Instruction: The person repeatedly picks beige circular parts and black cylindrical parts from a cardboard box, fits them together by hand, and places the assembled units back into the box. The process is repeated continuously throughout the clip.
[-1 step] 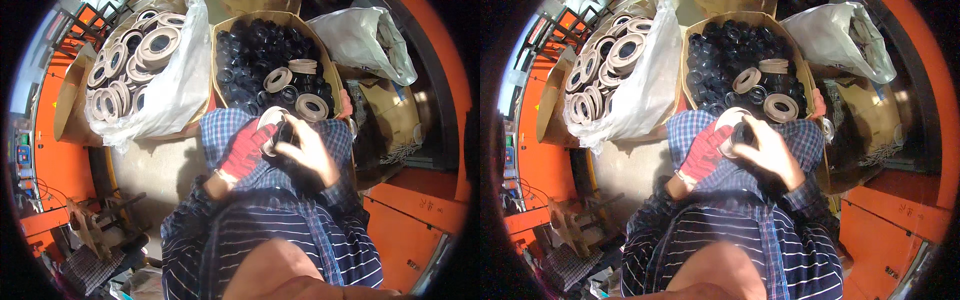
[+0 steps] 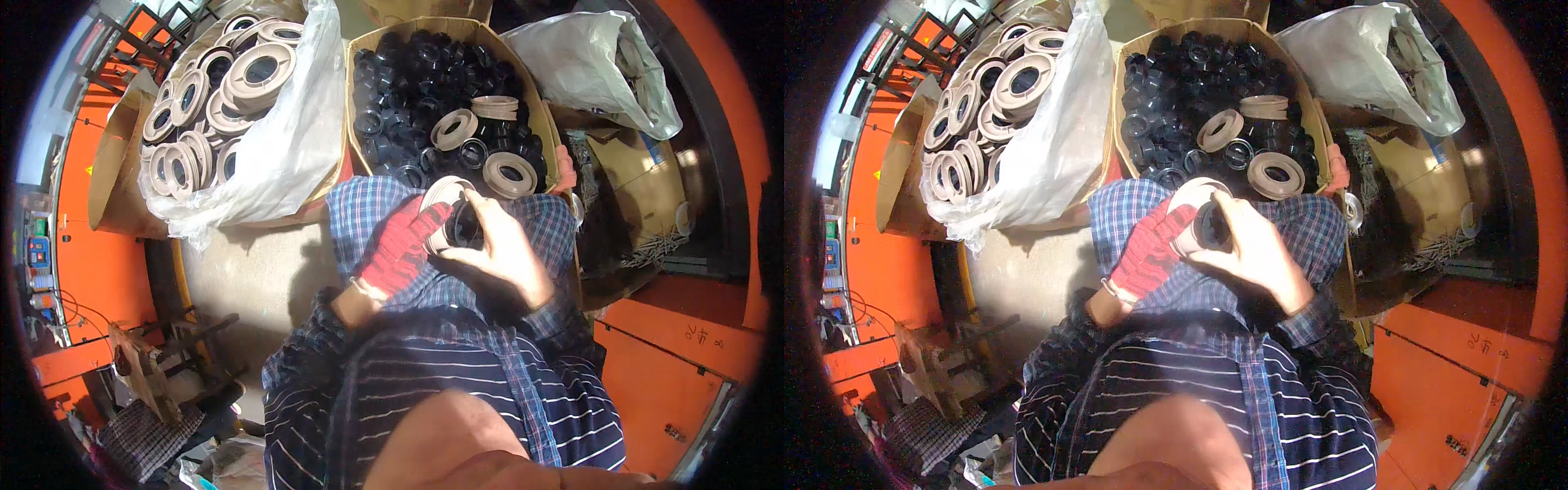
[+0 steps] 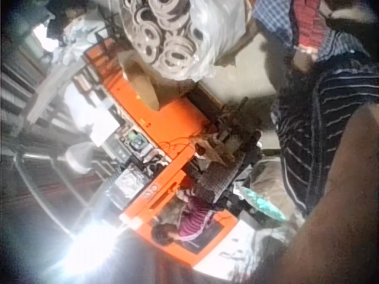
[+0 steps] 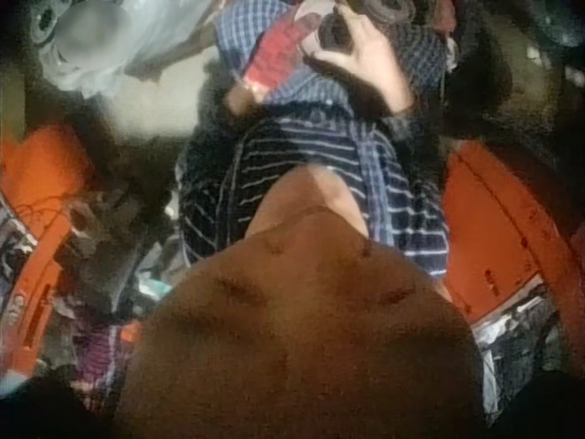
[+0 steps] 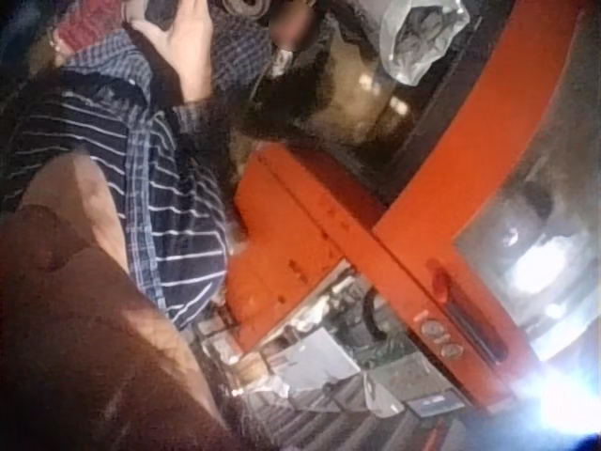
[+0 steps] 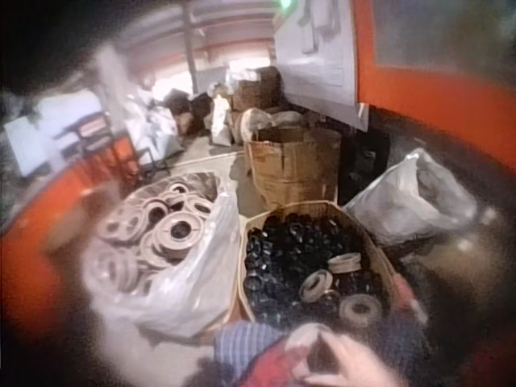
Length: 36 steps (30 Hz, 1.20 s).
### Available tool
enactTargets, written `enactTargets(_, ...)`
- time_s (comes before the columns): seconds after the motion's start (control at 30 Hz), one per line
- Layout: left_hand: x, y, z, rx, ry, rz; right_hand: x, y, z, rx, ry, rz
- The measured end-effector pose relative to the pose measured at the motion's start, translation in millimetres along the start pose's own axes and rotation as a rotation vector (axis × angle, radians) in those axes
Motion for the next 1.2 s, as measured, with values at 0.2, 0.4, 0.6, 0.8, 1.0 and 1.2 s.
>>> enactTargets(0.2, 36, 10, 19, 0.793, 0.117, -0.838, 30, 1, -7, 0.667, 0.373, -1.054)
enactTargets(0.4, 12, 1, 5, 0.131, 0.153, -0.111, 10, 20, -15, 0.253, 0.133, -0.241)
enactTargets(0.6, 22, 7, 12, 0.606, 0.075, -0.701, 29, 23, -4, 0.363, 0.179, -0.85)
enactTargets(0.8, 18, -13, 3, 0.918, 0.011, -1.025, 37, 25, -6, 1.104, 0.043, -1.481)
enactTargets(1.0, 14, -21, 4, 0.259, 0.251, -0.442, 24, 26, -23, 0.546, 0.212, -0.617)
enactTargets(1.2, 0, -15, 0, 0.183, 0.116, -0.383, 20, 15, -15, 0.126, 0.146, -0.008)
Point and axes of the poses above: each hand's wrist, its own z-axis away from the middle knuckle, its own x-axis out of the palm, y = z × x, the point moved 2 cm from there along -z, towards the middle knuckle, and after that the axes turned 6 degrees about -z, right-handed, at the moved point
